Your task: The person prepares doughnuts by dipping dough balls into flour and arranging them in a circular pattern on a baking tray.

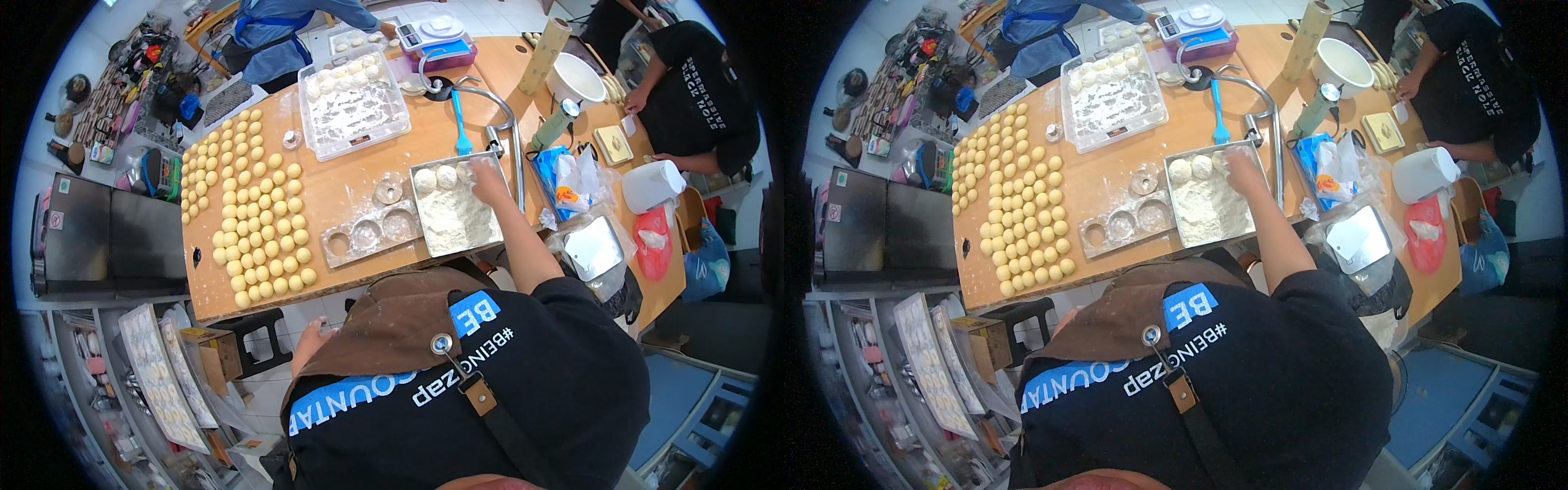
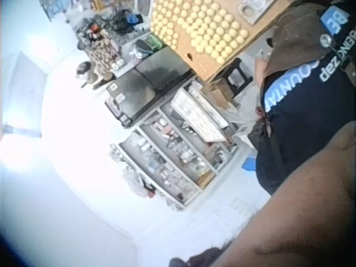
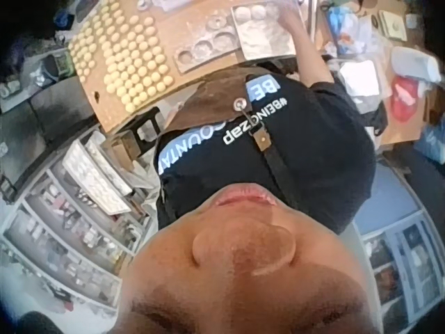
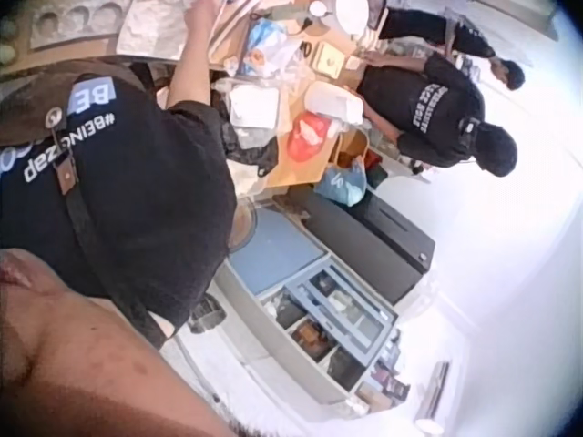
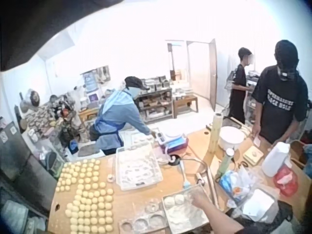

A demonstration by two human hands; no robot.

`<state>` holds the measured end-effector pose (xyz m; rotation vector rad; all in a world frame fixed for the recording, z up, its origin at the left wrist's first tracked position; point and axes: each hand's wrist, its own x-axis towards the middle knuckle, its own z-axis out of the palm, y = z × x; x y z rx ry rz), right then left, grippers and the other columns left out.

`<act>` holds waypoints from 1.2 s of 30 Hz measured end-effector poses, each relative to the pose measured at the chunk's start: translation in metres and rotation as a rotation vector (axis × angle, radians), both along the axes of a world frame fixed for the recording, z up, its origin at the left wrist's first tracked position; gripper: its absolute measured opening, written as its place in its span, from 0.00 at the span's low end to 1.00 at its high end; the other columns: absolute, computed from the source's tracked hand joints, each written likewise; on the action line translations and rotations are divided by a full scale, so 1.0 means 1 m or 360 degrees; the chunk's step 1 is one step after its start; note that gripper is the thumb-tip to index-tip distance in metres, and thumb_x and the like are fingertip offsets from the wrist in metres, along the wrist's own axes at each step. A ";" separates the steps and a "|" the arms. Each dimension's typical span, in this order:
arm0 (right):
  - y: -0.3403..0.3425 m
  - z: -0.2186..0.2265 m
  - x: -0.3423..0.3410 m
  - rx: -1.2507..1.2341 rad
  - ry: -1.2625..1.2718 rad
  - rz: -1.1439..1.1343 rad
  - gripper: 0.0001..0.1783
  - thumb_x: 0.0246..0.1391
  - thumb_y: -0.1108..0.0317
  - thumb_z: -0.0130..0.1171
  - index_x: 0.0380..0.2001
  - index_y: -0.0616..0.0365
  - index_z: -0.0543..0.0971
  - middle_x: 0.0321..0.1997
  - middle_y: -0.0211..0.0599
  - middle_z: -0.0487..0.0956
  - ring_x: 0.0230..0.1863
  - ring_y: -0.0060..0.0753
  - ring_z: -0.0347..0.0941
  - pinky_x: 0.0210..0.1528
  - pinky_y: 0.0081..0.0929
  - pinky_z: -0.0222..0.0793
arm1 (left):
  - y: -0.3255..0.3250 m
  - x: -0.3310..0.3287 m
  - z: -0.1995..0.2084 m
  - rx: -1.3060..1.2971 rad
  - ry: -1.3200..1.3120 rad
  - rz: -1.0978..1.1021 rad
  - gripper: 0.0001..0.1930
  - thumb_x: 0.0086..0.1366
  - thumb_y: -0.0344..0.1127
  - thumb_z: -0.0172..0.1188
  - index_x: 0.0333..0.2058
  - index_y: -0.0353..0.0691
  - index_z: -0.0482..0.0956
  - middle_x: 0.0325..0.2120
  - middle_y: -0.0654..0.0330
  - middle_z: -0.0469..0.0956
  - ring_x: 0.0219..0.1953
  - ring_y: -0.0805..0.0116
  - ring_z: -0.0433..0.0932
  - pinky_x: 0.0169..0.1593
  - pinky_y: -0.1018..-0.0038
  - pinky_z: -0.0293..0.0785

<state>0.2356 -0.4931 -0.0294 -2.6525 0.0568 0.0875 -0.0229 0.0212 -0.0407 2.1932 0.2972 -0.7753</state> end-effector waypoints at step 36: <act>0.006 0.025 0.044 -0.0040 -0.0022 0.0056 0.16 0.40 0.80 0.50 0.34 0.58 0.79 0.34 0.55 0.78 0.40 0.54 0.75 0.43 0.44 0.70 | -0.025 0.009 0.050 0.0239 -0.0167 -0.0143 0.27 0.56 0.45 0.63 0.50 0.33 0.70 0.46 0.44 0.73 0.46 0.51 0.75 0.50 0.64 0.69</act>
